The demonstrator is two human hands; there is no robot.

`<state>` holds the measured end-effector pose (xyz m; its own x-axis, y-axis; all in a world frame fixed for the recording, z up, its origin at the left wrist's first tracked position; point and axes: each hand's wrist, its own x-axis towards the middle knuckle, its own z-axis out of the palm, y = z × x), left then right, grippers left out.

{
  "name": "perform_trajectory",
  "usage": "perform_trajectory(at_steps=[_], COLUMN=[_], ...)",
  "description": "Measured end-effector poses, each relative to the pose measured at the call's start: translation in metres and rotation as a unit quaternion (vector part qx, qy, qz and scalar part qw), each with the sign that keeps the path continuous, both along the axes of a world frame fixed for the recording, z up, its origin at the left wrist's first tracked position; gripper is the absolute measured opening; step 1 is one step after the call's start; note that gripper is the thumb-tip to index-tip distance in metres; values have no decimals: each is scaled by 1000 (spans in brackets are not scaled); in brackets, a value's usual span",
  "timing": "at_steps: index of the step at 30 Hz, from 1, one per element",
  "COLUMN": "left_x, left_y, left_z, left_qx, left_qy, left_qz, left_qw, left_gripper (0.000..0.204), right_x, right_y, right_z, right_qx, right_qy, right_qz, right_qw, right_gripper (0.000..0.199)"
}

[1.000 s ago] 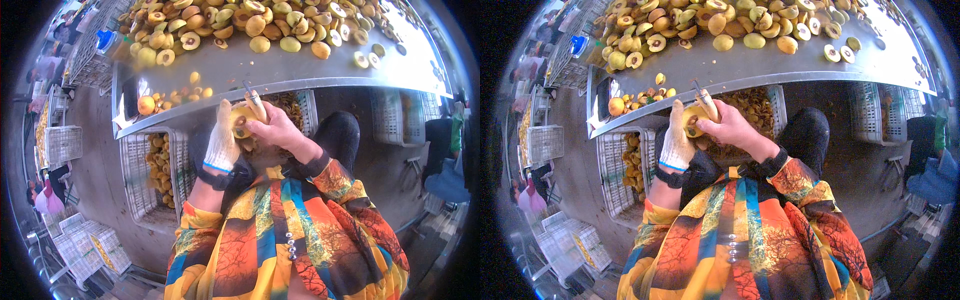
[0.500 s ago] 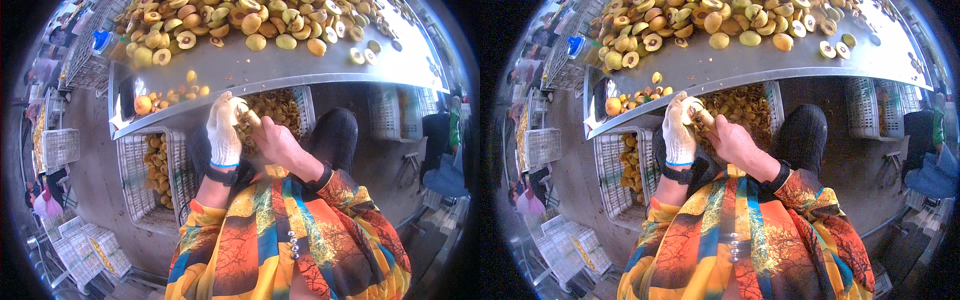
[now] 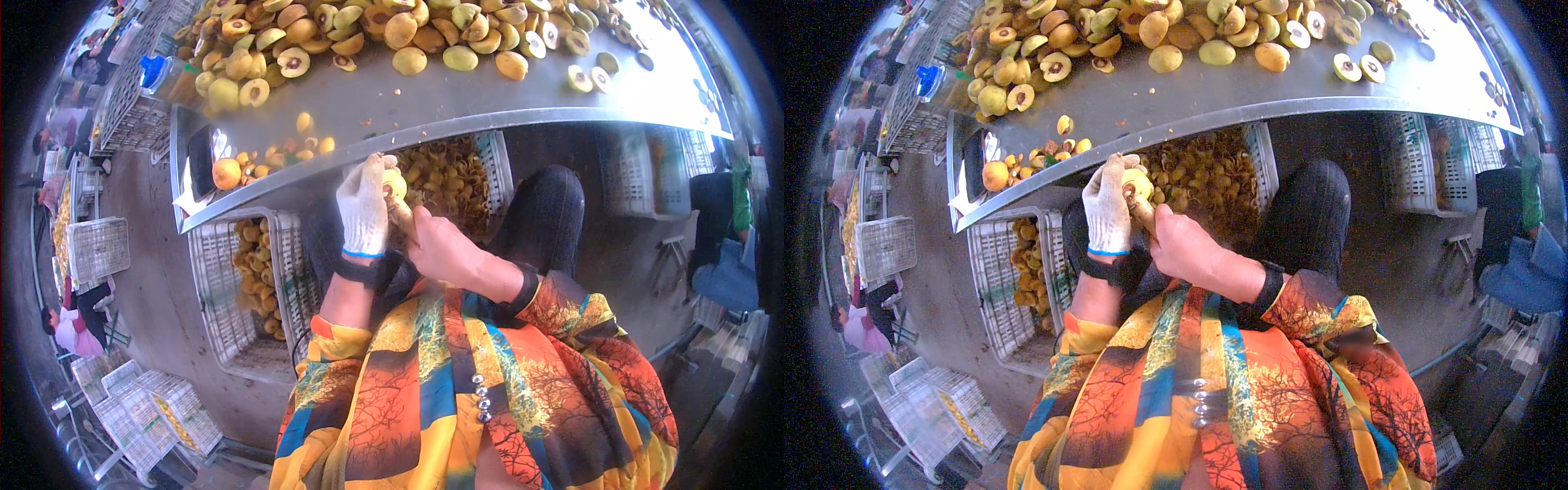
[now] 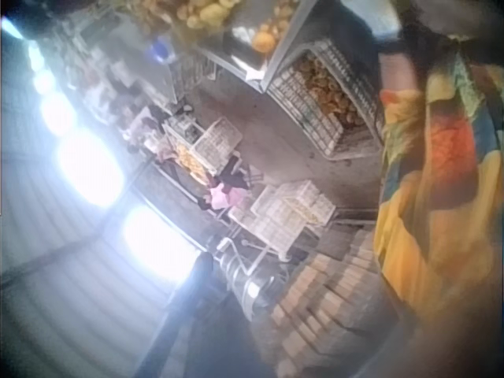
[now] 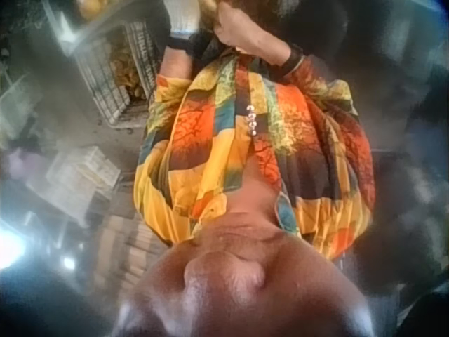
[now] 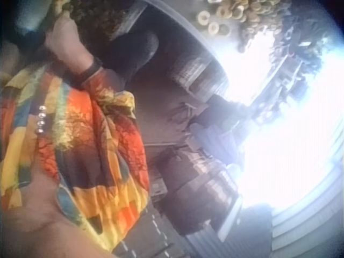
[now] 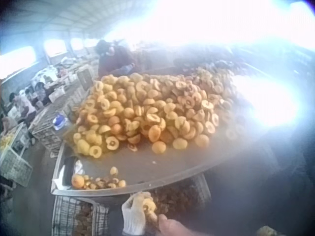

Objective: The person repeatedly picks up yellow stone fruit from a metal table, uses a small knife to cut around the pit, removes the pit, and places the pitted halves into a white crate below. The process is continuous and repetitive throughout the clip.

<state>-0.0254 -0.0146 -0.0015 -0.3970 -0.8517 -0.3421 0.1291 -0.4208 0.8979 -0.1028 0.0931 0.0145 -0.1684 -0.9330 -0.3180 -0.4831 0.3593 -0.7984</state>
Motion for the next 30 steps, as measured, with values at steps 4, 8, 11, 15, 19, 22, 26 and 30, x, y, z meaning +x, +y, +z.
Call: perform_trajectory(at_steps=[4, 8, 11, 15, 19, 22, 26, 30], left_x=[4, -1, 0, -1, 1, 13, 100, 181], left_y=[-12, -8, -7, -8, -14, -29, -63, -117], left_z=[-9, -15, -22, -20, -9, 1, 30, 19], left_qx=[82, 11, 50, 202, 255, 240, 45, -280], left_qy=[14, 16, 21, 125, 218, 206, 18, -472], left_qz=[-67, -35, -24, -85, -77, 63, 141, 38], left_qw=[994, 999, 998, 968, 939, 947, 989, 835], left_gripper=[32, 32, 32, 36, 32, 30, 27, 26], right_x=[-4, -6, -13, -18, -15, -13, -21, -33], right_y=[-4, -10, -13, -6, -5, -8, 1, 7], right_z=[-7, 5, 18, 10, -7, -26, -73, -72], right_qx=[31, 93, 159, 164, 136, 4, -106, -24], right_qy=[-34, -100, -178, -315, -520, -497, 108, 247], right_qz=[-6, -28, -13, 3, -32, 24, 202, 253], right_qw=[999, 990, 971, 935, 843, 867, 968, 935], right_gripper=[25, 23, 20, 16, 18, 25, 31, 20])
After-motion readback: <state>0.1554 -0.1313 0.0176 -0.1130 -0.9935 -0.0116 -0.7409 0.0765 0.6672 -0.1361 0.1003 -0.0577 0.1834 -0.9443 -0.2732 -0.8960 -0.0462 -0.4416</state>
